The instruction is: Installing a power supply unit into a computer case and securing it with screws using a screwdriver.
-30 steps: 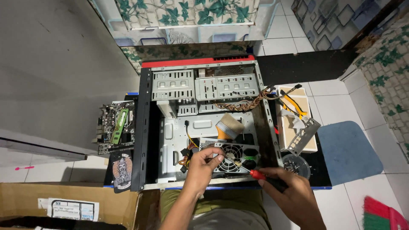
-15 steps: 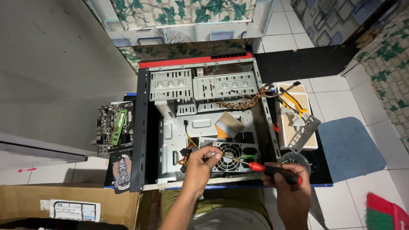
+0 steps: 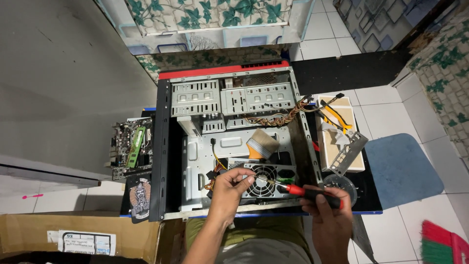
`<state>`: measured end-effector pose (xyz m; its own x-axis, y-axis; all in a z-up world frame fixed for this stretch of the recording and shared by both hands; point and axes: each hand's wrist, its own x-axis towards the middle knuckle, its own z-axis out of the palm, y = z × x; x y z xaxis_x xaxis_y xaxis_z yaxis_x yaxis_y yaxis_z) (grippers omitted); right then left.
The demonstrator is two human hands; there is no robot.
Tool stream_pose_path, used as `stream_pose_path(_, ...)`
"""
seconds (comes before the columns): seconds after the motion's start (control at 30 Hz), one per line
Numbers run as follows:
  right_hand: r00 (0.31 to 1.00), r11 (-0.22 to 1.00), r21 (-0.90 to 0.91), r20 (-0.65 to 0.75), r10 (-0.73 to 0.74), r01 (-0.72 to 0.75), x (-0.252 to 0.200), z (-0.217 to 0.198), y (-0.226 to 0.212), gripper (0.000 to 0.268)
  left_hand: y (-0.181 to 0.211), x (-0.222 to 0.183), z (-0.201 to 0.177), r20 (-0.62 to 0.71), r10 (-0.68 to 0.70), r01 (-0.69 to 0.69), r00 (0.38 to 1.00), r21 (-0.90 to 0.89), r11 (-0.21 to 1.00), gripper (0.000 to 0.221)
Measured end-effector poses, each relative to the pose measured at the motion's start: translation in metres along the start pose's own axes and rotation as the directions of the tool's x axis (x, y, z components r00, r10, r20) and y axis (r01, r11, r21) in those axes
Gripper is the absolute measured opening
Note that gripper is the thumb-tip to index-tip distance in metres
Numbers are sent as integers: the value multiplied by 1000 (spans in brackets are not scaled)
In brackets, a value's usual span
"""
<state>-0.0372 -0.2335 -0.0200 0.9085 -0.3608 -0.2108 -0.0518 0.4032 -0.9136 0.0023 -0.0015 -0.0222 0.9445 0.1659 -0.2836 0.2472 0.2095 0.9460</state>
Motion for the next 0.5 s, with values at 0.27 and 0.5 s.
stream_pose_path(0.27,999,998,52,7,43,-44,3,-2,3,25,0,-1,0,19,13,-12,1000,-35,999,12)
stream_pose_path(0.5,999,996,76,34,41,-43,2,-3,4,26,3,-2,0,17,12,-11,1000,-29,1000,10)
